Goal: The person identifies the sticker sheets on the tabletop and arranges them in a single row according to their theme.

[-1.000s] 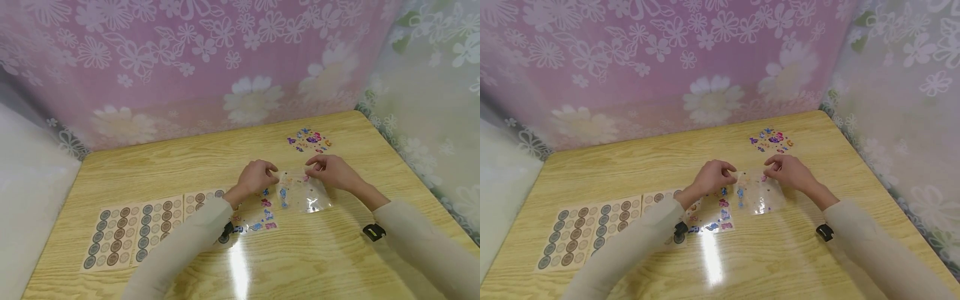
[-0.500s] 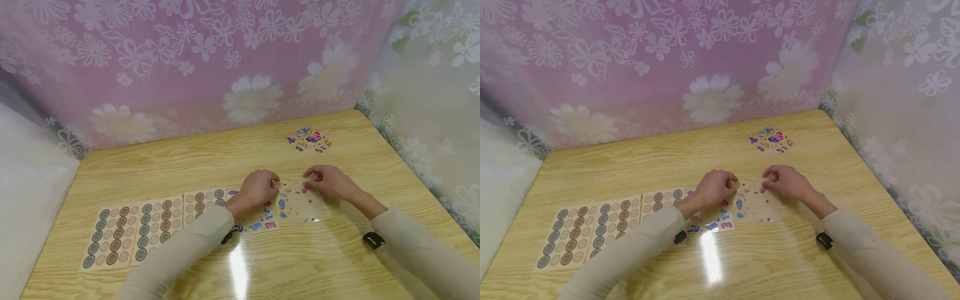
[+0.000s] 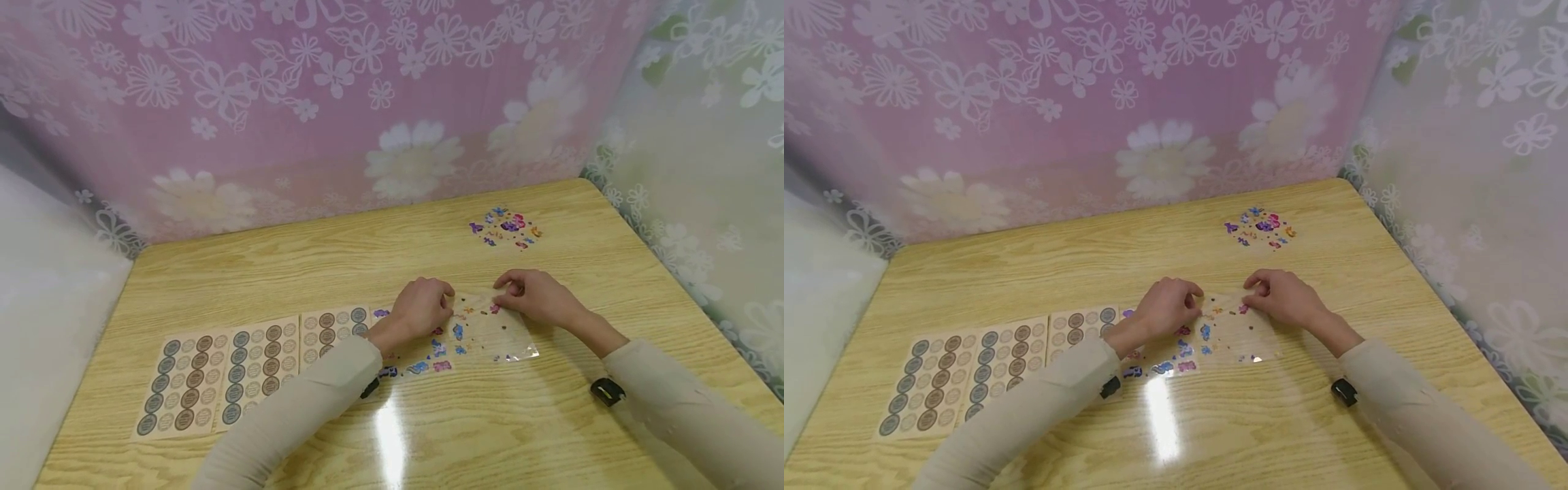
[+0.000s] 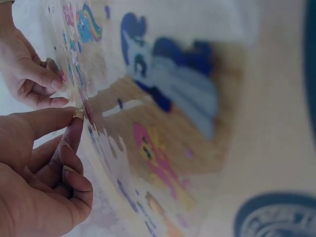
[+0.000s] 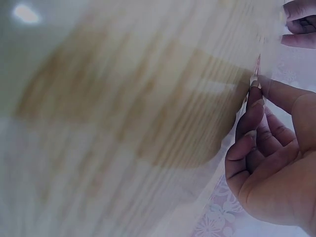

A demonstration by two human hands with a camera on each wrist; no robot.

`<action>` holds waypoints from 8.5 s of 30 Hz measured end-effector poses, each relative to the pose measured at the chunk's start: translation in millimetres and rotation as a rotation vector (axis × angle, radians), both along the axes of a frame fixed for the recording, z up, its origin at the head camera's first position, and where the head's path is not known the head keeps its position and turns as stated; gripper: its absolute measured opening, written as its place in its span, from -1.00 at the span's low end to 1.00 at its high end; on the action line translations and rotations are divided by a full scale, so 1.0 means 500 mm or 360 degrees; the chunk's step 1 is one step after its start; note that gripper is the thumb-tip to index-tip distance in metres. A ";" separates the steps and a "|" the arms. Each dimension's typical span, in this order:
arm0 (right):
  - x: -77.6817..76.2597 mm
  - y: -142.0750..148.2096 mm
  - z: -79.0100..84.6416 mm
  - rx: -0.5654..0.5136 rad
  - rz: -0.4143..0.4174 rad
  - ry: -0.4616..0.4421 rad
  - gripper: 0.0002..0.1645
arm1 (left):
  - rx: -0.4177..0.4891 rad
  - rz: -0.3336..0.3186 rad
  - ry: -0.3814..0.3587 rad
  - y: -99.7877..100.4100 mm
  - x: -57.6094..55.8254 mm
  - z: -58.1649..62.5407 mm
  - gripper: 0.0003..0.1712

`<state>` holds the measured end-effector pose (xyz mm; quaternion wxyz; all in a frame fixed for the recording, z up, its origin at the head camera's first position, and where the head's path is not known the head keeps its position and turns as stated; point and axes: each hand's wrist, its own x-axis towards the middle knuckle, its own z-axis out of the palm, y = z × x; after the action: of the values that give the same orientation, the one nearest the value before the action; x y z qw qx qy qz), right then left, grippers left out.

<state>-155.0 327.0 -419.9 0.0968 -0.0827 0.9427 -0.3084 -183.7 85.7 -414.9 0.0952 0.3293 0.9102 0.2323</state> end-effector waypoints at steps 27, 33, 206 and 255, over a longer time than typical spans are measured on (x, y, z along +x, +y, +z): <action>0.012 -0.008 0.007 0.0248 -0.0013 0.0117 -0.66 | -0.0360 0.0100 0.0257 0.007 0.003 0.009 -0.69; 0.015 -0.007 0.007 0.0323 -0.0003 0.0189 -0.65 | -0.0368 0.0091 0.0278 0.007 0.004 0.008 -0.69; -0.294 -0.099 -0.001 -0.0150 0.0266 -0.0112 -0.54 | 0.0096 0.0785 -0.0248 -0.063 -0.162 -0.012 -0.41; -0.211 -0.025 0.100 -0.0146 0.0097 0.0319 -0.63 | 0.0792 0.0870 -0.0157 -0.039 -0.138 0.039 -0.71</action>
<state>-260.6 314.5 -369.8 0.0076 -0.1460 0.9296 -0.3384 -252.5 66.3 -395.2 -0.0095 0.0756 0.8745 0.4790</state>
